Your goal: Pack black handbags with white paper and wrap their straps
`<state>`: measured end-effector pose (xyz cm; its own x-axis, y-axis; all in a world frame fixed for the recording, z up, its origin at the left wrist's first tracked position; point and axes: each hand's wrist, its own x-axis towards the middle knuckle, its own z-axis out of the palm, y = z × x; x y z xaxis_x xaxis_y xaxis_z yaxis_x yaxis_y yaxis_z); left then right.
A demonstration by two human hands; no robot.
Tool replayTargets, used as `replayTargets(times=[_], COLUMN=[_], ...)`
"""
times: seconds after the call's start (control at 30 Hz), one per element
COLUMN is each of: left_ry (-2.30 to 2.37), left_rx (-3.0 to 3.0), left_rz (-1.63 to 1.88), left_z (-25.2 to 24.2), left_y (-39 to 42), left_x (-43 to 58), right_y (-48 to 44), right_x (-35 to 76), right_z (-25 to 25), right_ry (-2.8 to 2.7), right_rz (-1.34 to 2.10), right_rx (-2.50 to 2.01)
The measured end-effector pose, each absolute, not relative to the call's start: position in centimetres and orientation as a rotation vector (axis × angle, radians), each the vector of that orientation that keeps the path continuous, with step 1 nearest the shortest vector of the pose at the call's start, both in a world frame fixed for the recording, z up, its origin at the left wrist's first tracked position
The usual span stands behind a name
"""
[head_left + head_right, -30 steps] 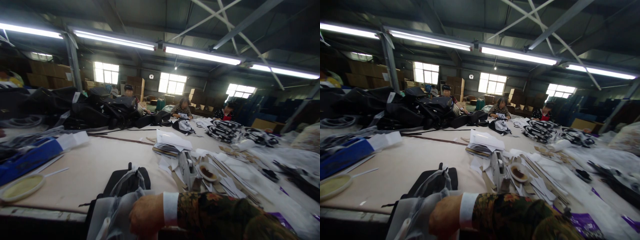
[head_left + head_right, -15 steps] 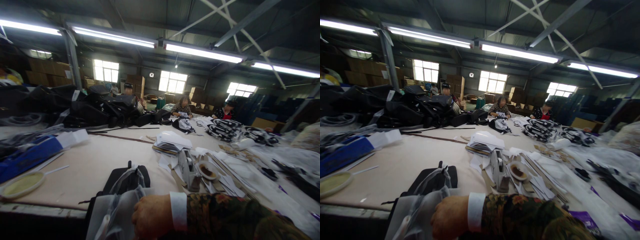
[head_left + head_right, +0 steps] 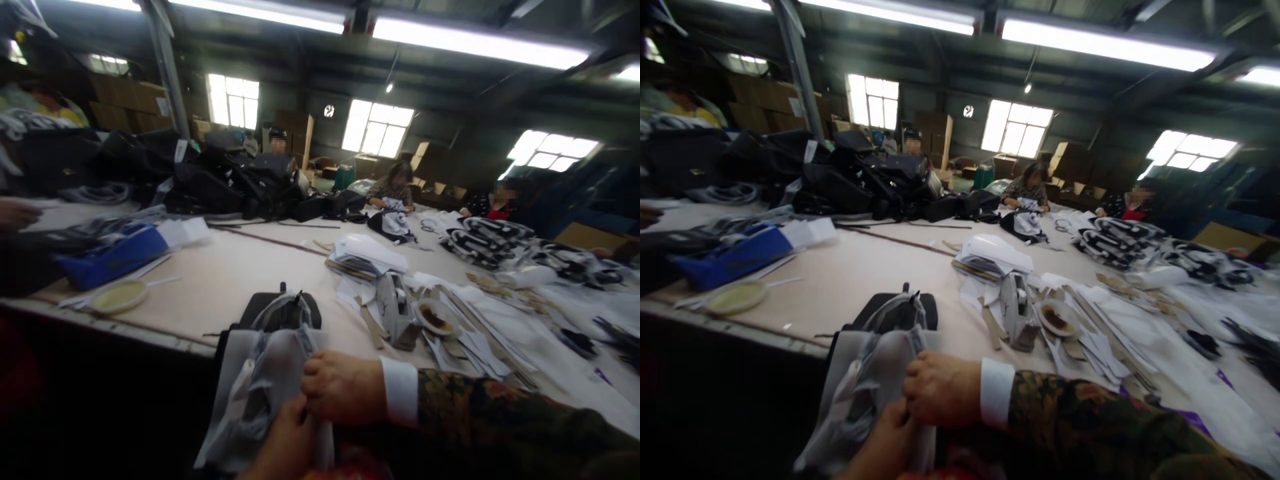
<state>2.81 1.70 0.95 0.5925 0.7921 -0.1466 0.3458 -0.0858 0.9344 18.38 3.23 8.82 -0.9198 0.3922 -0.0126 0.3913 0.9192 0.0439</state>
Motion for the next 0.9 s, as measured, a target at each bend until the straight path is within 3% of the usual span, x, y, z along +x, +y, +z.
replayTargets(times=[0.27,0.7,0.9], left_ry=[0.931,0.705,0.725], left_rx=[1.514,1.191,1.32], left_rz=[0.515,0.452,0.433], left_z=[-0.9,-0.7,-0.7], left_y=[1.0,1.4,1.6], left_x=[2.2,0.7,0.8], right_y=[2.4,0.4,-0.4], right_x=[19.9,21.5,22.2], right_z=[9.5,6.9,6.2], right_ry=[2.975,3.066,3.154], right_rz=[-0.184,-0.03,-0.178], right_rx=[0.731,0.892,1.17])
